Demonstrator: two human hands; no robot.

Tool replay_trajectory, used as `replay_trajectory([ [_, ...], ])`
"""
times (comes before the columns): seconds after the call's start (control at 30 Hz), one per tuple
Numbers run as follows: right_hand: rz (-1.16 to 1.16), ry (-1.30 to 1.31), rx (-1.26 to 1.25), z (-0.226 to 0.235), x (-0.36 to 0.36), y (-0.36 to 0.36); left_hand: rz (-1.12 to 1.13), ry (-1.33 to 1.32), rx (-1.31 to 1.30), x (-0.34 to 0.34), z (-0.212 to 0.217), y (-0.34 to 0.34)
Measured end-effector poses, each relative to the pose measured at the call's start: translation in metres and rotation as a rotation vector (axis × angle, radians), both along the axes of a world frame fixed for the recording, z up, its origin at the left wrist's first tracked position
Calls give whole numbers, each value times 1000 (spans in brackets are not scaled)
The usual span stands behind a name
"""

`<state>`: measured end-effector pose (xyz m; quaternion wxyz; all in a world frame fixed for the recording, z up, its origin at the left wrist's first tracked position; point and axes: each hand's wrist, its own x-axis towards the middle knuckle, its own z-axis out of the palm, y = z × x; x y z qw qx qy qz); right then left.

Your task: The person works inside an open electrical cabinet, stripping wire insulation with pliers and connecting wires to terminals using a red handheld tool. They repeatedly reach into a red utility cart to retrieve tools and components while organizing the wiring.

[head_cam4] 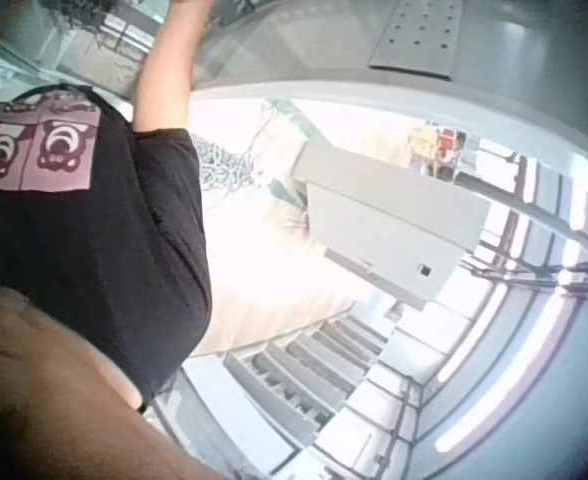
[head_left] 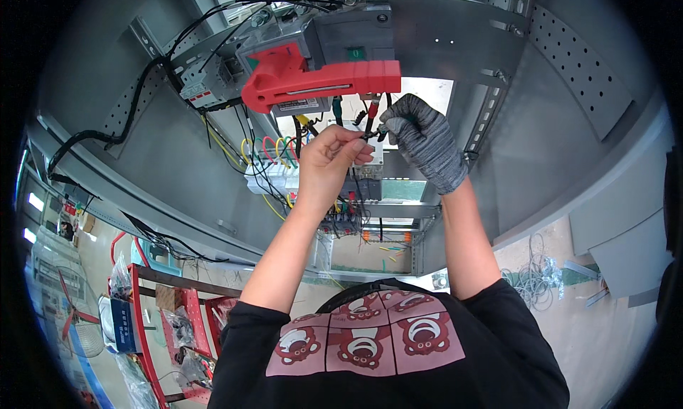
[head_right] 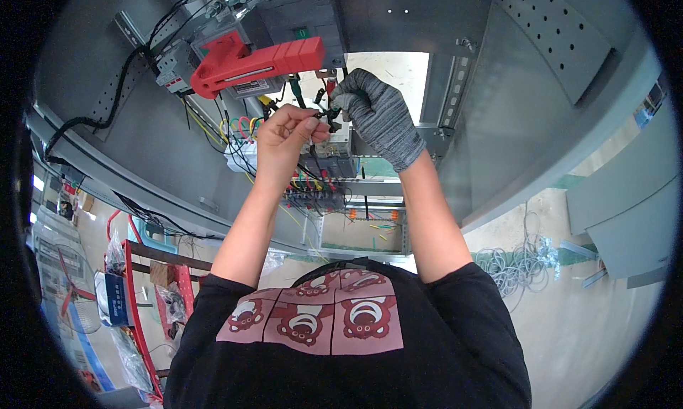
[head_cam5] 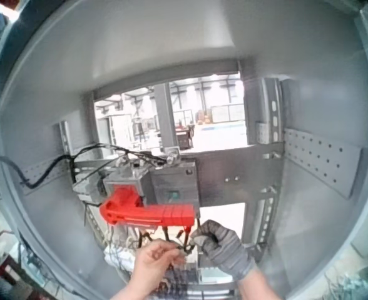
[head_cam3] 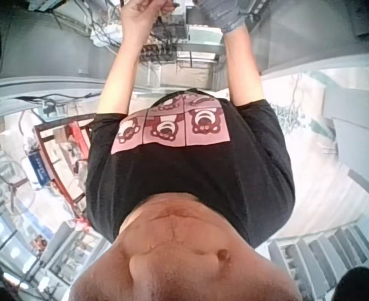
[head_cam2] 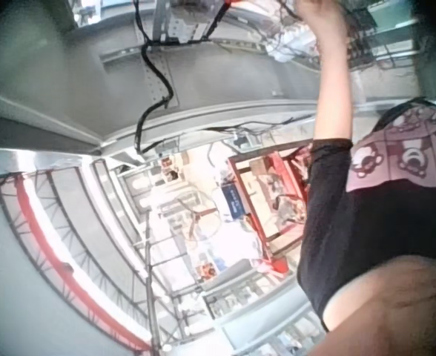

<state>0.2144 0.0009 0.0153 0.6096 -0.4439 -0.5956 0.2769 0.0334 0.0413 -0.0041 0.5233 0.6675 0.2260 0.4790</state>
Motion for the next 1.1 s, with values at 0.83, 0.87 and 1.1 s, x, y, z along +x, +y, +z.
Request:
replay_trajectory([
  [0.83, 105, 1011, 303, -20, -16, 7, 517, 651, 699, 27, 33, -18],
  [0.87, 112, 1072, 278, -8, -21, 0, 526, 674, 717, 28, 36, -21],
  [1.1, 544, 1142, 319, 15, -4, 16, 496, 684, 843, 44, 38, -29],
])
